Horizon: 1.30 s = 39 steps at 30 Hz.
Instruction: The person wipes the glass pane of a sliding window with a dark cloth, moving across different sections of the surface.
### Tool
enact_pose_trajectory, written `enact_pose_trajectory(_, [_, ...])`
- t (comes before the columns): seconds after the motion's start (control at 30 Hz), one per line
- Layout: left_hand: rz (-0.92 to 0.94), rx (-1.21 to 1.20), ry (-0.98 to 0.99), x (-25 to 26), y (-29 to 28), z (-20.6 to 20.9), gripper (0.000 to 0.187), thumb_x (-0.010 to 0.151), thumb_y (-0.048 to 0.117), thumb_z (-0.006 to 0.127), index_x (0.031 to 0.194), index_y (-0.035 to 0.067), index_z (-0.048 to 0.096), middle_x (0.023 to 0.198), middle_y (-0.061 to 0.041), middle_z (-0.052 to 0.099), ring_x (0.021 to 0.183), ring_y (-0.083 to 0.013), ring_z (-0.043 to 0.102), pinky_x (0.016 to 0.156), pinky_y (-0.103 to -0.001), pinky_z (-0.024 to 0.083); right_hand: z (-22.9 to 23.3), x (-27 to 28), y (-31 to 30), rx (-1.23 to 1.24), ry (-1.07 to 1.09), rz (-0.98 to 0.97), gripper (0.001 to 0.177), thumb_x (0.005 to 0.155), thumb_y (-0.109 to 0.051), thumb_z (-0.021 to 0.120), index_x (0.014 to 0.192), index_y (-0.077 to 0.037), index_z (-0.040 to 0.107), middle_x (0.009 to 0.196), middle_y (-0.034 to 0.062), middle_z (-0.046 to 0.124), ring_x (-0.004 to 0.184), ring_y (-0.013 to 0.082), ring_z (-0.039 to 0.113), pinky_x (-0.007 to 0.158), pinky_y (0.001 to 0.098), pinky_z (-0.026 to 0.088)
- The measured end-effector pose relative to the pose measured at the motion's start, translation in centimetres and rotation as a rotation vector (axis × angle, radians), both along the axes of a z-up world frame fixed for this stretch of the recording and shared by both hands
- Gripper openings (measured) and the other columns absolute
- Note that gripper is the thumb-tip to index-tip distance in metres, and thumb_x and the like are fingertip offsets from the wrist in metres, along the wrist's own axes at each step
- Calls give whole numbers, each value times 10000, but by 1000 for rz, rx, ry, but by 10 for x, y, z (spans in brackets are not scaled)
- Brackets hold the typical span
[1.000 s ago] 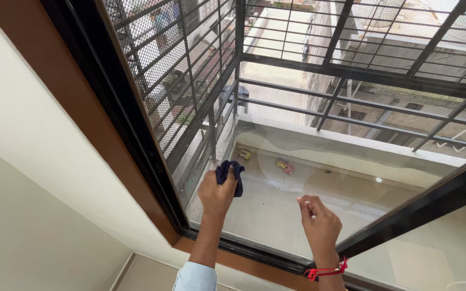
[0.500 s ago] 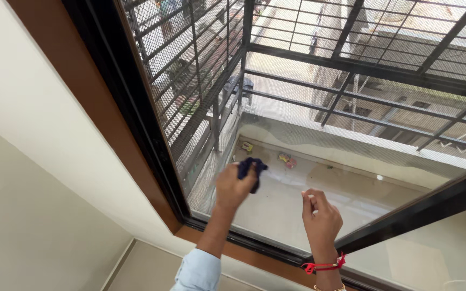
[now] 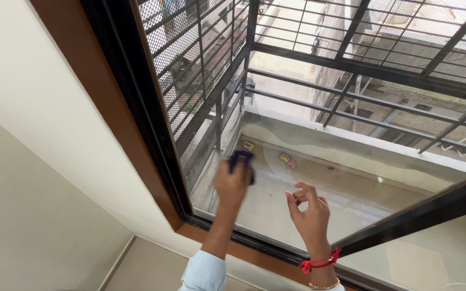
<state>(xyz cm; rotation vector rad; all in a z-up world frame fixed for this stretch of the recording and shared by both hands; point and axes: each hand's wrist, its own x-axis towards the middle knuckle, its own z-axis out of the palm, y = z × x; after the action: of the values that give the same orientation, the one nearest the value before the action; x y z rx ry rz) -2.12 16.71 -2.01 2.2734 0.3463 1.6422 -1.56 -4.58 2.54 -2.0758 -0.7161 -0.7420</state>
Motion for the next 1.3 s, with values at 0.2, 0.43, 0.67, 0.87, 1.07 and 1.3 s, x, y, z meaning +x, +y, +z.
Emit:
enact_pose_trajectory(0.2, [-127,292,-2,1,15,1,159,896,229,841,1001,183,731,877,-86,616,692,-270,632,539,-411,469,2,0,12,-23,-34,-67,263,846,-177,799,1060,-144,648,822,-73,743,678,92,705,671,302,463])
enact_pose_trajectory(0.43, [24,199,-9,-15,81,-10,235,826,275,837,1008,164,739,906,-124,625,702,-303,639,551,-435,501,-3,4,6,14,28,-49,282,857,-170,791,1091,-129,639,838,-61,744,699,94,713,717,306,512])
enact_pose_trajectory(0.67, [178,89,-9,-18,85,-10,327,837,255,834,1119,119,741,967,-175,613,719,-321,632,569,-417,514,0,2,6,-72,32,-26,354,840,-196,796,1142,-138,621,871,-74,743,707,90,706,727,311,488])
enact_pose_trajectory(0.87, [-106,233,-14,0,19,-6,306,838,210,827,1120,159,723,911,-109,606,732,-291,637,557,-411,503,-1,0,10,-90,10,-74,349,820,-205,811,1121,-157,641,880,-75,736,661,78,690,699,301,464])
enact_pose_trajectory(1.07, [-201,273,4,-5,43,-1,382,785,268,897,1102,234,687,899,-90,609,704,-261,612,521,-411,472,-3,0,7,-49,-23,-60,308,856,-189,805,1115,-161,643,844,-86,721,707,85,695,726,293,480])
enact_pose_trajectory(1.3, [-101,385,-21,-14,90,3,447,757,280,898,1149,236,687,922,-78,620,755,-272,632,572,-417,492,4,-5,12,34,85,7,329,846,-150,788,1132,-113,627,939,0,724,740,120,721,672,314,545])
